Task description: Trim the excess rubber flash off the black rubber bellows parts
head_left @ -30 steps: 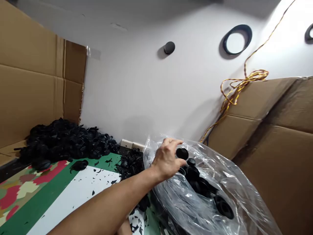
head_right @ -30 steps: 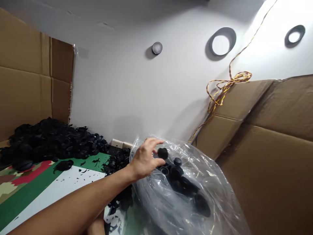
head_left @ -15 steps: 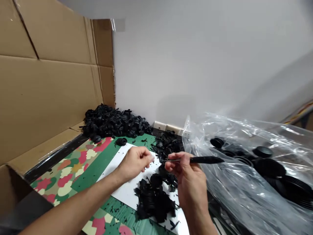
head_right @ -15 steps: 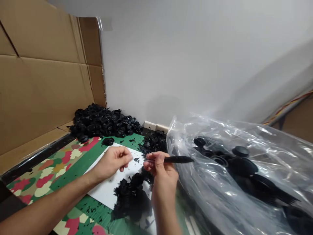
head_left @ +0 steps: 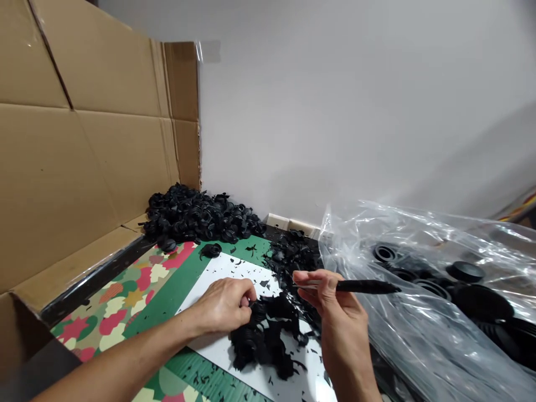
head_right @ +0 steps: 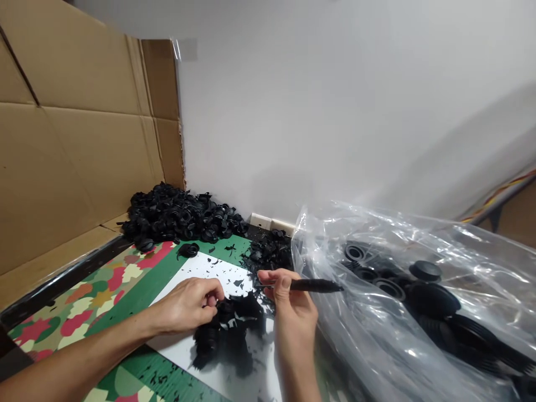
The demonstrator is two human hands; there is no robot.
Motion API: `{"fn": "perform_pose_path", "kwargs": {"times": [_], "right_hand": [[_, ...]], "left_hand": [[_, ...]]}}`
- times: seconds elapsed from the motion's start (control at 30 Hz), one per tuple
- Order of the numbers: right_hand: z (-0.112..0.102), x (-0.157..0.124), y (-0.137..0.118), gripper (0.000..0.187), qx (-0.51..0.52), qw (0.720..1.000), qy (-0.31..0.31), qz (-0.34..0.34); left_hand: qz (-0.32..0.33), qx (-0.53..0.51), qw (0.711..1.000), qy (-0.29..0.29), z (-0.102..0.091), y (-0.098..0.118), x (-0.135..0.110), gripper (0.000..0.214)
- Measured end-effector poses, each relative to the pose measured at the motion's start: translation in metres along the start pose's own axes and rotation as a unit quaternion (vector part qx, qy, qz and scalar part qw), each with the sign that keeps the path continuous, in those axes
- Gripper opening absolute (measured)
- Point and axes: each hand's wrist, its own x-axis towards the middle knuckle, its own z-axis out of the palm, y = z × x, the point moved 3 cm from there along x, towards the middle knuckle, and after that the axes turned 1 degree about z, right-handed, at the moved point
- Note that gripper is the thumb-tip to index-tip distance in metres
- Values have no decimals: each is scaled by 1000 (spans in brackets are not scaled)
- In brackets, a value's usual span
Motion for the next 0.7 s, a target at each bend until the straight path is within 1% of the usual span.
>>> {"fn": "perform_pose_path", "kwargs": {"times": [0.1,0.17,0.2,0.23,0.27,0.3,0.33,0.4,0.47,0.53,0.6,0.7], "right_hand": [[-2,3,3,50,-5,1000,14,-7],[-2,3,4,50,-3,1000,27,-12],[-1,3,5,50,-2,999,34,-18],[-1,3,4,49,1,999,38,-24],[-1,3,4,47,8,999,41,-30],[-1,3,3,45,18,998,43,-31],[-1,4,3,44,30,998,47,-29],[-3,5,2,46,52,997,62,-15],[-7,5,2,49,67,994,84,-1],[-8,4,3,50,78,992,97,16],[-6,1,6,50,73,993,88,34],[4,-10,9,48,22,997,60,36]], "left_hand": [[27,-25,999,33,-3,7,4,31],[54,-54,995,57,1,19,8,25],[63,-73,994,56,6,26,11,18],[57,-109,991,44,11,31,14,13],[32,-161,986,35,17,35,18,16],[-2,-223,974,35,22,36,23,26],[-25,-256,966,38,27,36,28,32],[-63,-305,949,45,33,31,37,35],[-107,-361,925,50,34,18,45,28],[-153,-428,889,57,30,3,48,21],[-179,-492,850,62,24,-9,44,22],[-191,-569,797,63,18,-16,29,22]]}}
